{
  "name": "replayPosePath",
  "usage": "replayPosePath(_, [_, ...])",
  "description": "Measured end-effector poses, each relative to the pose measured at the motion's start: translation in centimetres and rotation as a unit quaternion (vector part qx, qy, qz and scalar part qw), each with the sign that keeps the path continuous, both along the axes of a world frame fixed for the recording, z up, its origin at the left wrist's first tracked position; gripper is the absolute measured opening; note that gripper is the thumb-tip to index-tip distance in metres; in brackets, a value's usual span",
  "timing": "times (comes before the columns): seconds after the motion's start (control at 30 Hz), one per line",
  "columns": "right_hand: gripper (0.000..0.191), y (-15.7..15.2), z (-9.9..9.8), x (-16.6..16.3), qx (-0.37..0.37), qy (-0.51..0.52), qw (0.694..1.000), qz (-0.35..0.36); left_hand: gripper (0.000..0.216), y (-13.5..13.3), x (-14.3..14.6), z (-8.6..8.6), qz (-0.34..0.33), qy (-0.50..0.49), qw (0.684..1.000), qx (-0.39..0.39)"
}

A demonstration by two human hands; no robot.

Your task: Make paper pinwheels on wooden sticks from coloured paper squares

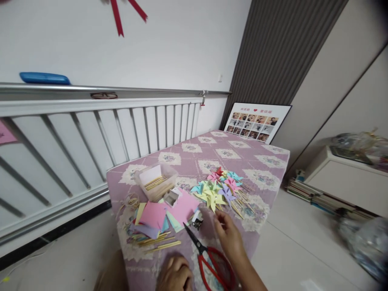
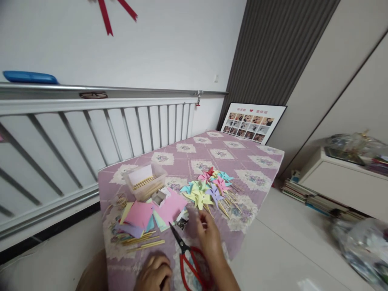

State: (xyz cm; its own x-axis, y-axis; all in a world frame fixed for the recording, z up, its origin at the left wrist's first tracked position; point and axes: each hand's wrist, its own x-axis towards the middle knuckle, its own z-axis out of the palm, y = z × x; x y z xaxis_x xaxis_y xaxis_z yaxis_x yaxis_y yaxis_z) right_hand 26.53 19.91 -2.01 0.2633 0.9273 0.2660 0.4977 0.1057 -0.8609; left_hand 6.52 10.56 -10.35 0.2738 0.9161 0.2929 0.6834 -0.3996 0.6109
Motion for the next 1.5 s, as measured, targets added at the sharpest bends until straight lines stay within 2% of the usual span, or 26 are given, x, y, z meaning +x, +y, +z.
replayPosePath(0.03, [0.033, -1.0, 0.0, -2.3, -0.001, 0.009, 1.0, 0.022, 0.033, -0.1, 0.0, 0.1, -0.013, -0.007, 1.0, -0.002])
replayPosePath(0.13, [0.029, -3.8, -0.4, -8.2, -0.016, 0.079, 0.993, 0.086, 0.031, -0.4, -0.2, 0.9, 0.013, -0.017, 0.999, -0.043])
replayPosePath(0.17, [0.028, -4.6, -0.7, -9.6, -0.025, 0.095, 0.991, 0.095, 0.034, -0.5, -0.3, 1.4, 0.03, -0.025, 0.998, -0.052])
replayPosePath(0.27, [0.024, -6.7, -2.0, -12.1, -0.052, 0.112, 0.988, 0.097, 0.053, -0.7, -0.9, 2.6, 0.013, -0.083, 0.995, -0.046])
replayPosePath(0.33, [0.025, -7.7, -3.0, -12.5, -0.063, 0.107, 0.989, 0.075, 0.057, -0.7, -1.5, 3.1, -0.013, -0.12, 0.992, -0.039])
replayPosePath(0.4, [0.028, -8.5, -3.9, -12.5, -0.068, 0.095, 0.992, 0.039, 0.051, -0.8, -1.9, 3.2, -0.022, -0.142, 0.989, -0.046])
replayPosePath(0.53, [0.033, -9.3, -4.6, -12.4, -0.049, 0.045, 0.998, -0.003, 0.031, -0.9, -2.0, 3.0, 0.02, -0.17, 0.983, -0.065])
replayPosePath(0.83, [0.043, -9.0, -3.9, -13.3, -0.031, -0.005, 1.0, 0.0, 0.025, -0.5, -1.9, 2.8, 0.073, -0.225, 0.969, -0.064])
replayPosePath(1.03, [0.04, -8.9, -4.2, -13.8, -0.023, -0.033, 0.999, 0.024, 0.024, -0.7, -3.0, 2.3, 0.096, -0.262, 0.959, -0.04])
replayPosePath(1.23, [0.028, -7.8, -4.8, -14.5, -0.027, -0.069, 0.996, 0.056, 0.028, -0.5, -6.7, 2.0, 0.102, -0.201, 0.974, 0.029])
replayPosePath(1.33, [0.027, -6.9, -5.1, -14.7, -0.034, -0.088, 0.994, 0.062, 0.032, -0.3, -7.8, 2.3, 0.105, -0.17, 0.98, 0.025])
replayPosePath(1.5, [0.025, -5.5, -5.3, -15.0, -0.045, -0.112, 0.991, 0.065, 0.029, -0.3, -7.8, 2.6, 0.095, -0.165, 0.982, 0.003])
